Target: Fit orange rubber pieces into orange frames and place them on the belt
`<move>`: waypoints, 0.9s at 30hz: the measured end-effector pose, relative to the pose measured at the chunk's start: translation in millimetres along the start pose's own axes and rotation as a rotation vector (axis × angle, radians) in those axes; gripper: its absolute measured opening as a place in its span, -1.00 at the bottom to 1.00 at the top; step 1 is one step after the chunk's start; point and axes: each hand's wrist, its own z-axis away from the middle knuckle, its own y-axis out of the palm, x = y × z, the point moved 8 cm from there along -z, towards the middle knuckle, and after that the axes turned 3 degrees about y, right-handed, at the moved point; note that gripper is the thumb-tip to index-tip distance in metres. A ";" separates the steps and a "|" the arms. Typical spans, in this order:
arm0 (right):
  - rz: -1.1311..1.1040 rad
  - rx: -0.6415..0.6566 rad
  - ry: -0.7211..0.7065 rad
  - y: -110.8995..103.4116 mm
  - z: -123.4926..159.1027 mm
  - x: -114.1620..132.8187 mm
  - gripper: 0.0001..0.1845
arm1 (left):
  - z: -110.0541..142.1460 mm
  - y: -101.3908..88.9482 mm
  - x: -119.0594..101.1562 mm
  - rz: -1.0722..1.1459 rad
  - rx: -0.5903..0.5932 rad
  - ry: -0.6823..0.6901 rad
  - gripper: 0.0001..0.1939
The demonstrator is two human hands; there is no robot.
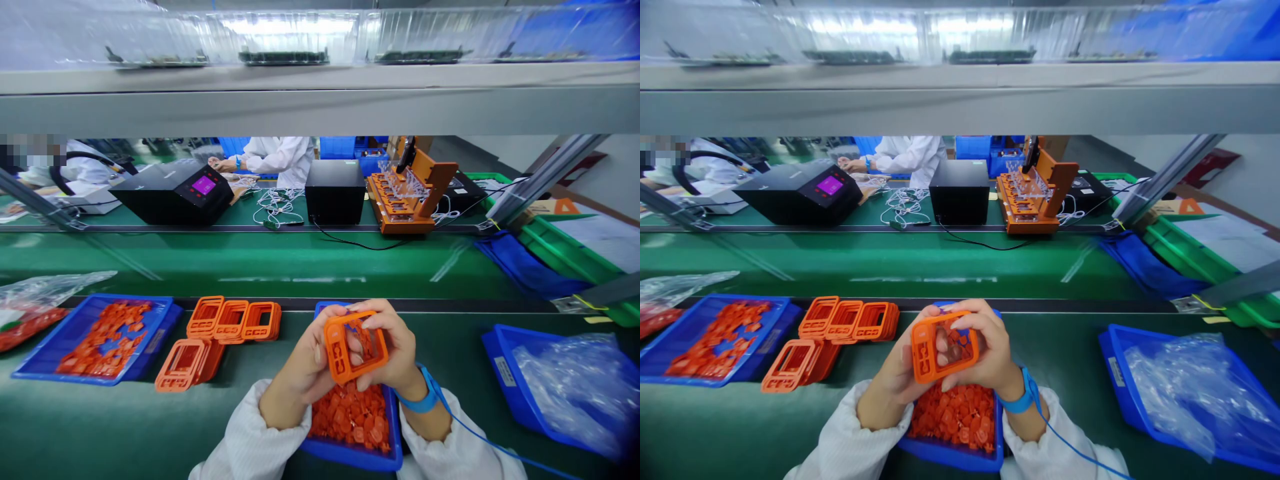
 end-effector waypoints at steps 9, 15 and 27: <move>-0.075 0.025 0.002 4.0 2.5 -1.5 -0.25 | -0.5 -3.5 -2.3 0.036 -0.077 -0.004 -0.54; -0.146 -0.026 0.007 5.3 5.7 -7.9 -0.16 | -2.4 -0.7 0.3 0.085 -0.080 -0.004 -0.53; -0.206 -0.103 0.008 -0.7 8.5 -7.0 -0.19 | -4.0 -1.3 5.3 -0.139 -0.043 -0.043 -0.51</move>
